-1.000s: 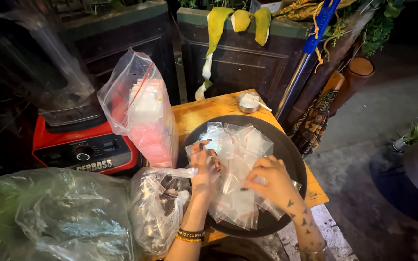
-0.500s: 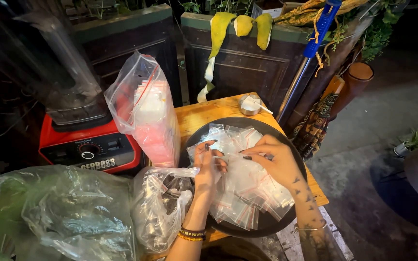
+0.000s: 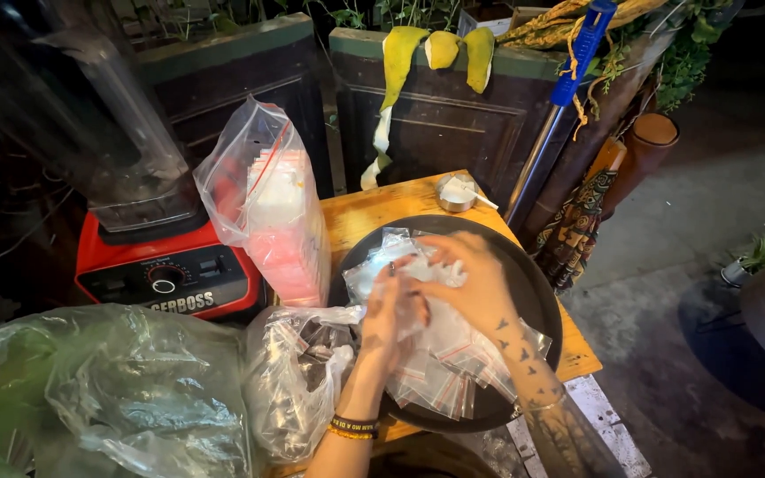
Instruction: The person repeatedly opens small clear plastic bags, places a small white item into each bag, and seals them. The person works at a wooden table with a red blender and a large bag of pink items nearby.
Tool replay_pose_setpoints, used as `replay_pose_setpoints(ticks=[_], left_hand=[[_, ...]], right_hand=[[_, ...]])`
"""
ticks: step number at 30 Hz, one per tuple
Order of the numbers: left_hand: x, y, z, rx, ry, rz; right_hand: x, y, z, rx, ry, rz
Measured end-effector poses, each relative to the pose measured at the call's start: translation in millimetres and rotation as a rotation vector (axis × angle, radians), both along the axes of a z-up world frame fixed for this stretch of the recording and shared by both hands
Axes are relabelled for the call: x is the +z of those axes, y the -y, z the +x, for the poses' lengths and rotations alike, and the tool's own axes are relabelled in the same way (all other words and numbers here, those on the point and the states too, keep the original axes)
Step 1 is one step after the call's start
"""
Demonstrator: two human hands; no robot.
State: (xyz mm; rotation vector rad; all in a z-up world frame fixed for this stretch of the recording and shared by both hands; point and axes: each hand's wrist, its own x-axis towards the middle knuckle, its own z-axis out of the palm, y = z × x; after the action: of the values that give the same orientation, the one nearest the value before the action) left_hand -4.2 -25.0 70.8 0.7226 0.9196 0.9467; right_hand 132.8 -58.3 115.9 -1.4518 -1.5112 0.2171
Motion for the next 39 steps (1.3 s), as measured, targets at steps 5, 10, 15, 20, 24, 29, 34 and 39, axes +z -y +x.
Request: replay_pose_setpoints(ticks=[5, 10, 15, 20, 24, 29, 34, 39], left_hand=[[-53, -35, -10, 0.206, 0.351, 0.168], [-44, -30, -11, 0.229, 0.324, 0.168], [-40, -31, -12, 0.234, 0.209, 0.152], [-50, -35, -11, 0.236, 0.217, 0.188], [-56, -36, -11, 0.221, 0.268, 0.240], [-69, -41, 1, 0.131, 0.371, 0.223], [50, 8, -14, -0.024, 0.252, 0.134], [-6, -2, -14, -0.093, 0.244, 0.170]], right_hand=[[-9, 38, 6, -0.286, 0.143, -0.446], [-61, 51, -2, -0.343, 0.244, -0.733], [-56, 56, -5, -0.471, 0.018, -0.541], [-65, 47, 19, -0.425, -0.176, -0.368], [-64, 41, 26, -0.334, -0.242, -0.202], [-36, 44, -6, -0.096, -0.633, -0.137], [-53, 32, -20, 0.048, -0.745, -0.184], [-42, 27, -34, 0.036, -0.700, -0.327]])
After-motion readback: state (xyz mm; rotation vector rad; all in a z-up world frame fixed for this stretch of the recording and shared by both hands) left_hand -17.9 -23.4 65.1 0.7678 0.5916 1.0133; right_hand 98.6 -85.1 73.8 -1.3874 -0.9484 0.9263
